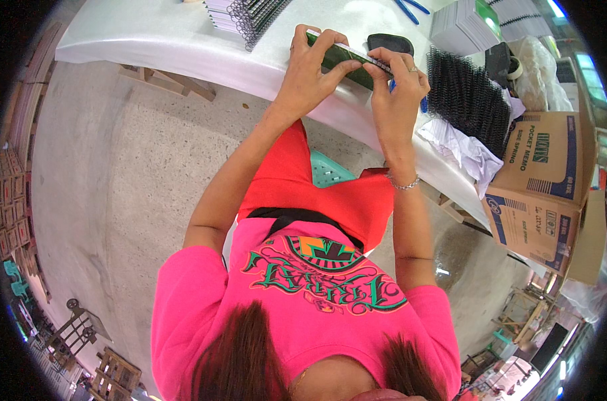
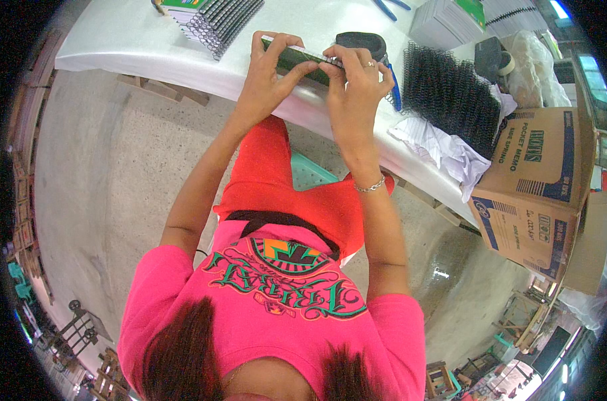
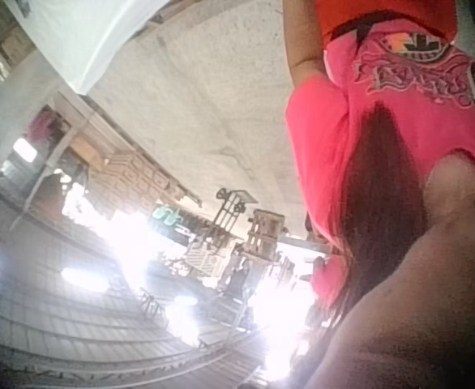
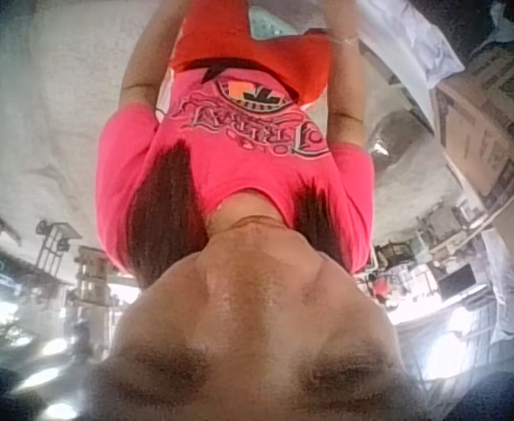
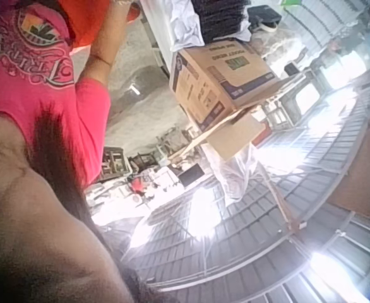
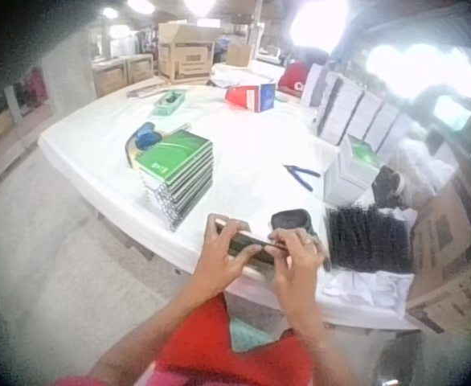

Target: The person assembles spiral-bound notebooks by inserting black plastic spiral coils into the punched holes of green notebook covers. They use pliers to secure the coils and place the finished notebooks into a stack.

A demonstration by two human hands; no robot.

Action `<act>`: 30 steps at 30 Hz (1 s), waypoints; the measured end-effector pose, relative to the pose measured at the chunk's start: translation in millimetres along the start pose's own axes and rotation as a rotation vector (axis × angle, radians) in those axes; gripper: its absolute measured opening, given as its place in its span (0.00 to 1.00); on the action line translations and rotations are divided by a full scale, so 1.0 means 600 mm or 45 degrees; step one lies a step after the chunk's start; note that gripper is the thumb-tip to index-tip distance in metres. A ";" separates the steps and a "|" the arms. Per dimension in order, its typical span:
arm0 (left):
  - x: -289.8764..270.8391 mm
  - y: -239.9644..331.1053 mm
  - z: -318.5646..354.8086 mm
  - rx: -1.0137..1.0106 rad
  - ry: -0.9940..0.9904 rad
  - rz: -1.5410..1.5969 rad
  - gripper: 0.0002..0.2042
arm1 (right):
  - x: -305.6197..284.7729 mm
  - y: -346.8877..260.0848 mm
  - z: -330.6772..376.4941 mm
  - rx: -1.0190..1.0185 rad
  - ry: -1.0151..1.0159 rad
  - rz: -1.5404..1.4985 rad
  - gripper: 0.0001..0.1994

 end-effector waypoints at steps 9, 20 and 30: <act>-0.001 0.000 -0.003 0.017 0.001 0.008 0.19 | -0.001 -0.007 -0.001 -0.004 0.005 0.045 0.07; 0.001 0.001 -0.002 0.014 -0.023 0.054 0.18 | 0.005 -0.005 -0.008 -0.043 0.014 0.146 0.08; -0.003 0.001 0.000 -0.005 -0.043 0.062 0.19 | -0.002 -0.004 -0.016 -0.083 -0.102 0.214 0.07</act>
Point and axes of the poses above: each hand's wrist, its own z-axis away from the middle knuckle, its own x-axis out of the palm, y = z × x, the point moved 2 cm from there along -z, towards the middle knuckle, and after that the axes turned 15 degrees about -x, right-handed, at the moved point
